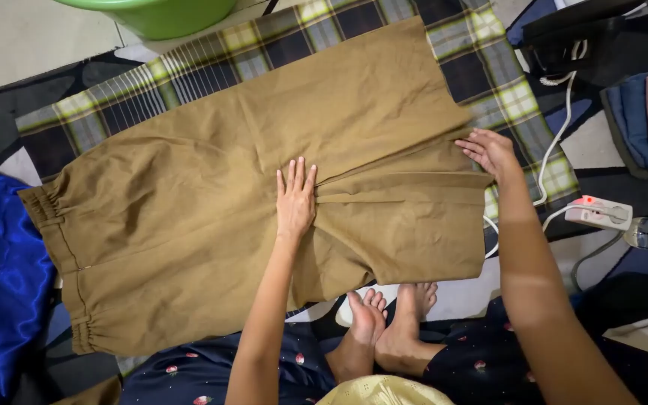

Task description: The person is ironing and folding a brown skirt on a mat on the floor.

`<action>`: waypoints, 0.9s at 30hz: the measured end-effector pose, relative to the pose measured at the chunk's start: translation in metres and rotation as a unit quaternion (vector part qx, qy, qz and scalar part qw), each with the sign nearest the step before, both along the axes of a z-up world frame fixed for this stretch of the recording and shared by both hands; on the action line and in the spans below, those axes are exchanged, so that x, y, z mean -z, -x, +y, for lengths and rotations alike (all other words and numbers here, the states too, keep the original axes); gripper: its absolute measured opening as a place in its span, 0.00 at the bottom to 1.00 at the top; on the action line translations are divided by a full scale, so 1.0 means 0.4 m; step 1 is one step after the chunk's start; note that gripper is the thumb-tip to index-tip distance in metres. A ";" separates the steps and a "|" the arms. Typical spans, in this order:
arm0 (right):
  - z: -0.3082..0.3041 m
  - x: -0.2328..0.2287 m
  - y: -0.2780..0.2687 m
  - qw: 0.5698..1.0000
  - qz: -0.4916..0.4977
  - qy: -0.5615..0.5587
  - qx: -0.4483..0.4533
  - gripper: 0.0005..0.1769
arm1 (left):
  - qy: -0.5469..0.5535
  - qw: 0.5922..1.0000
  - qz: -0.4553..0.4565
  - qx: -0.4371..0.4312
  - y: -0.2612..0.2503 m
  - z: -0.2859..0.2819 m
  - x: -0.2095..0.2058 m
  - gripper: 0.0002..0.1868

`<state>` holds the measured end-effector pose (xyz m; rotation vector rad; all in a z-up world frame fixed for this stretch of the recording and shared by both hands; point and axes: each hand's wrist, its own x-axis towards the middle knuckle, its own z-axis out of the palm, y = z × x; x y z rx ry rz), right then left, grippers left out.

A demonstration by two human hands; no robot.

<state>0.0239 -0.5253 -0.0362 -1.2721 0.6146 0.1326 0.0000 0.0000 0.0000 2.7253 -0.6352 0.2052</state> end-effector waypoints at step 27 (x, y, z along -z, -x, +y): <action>0.294 -0.101 0.051 0.702 0.045 0.698 -0.132 0.32 | 0.039 0.994 0.036 -0.093 0.069 -0.034 -0.050 0.37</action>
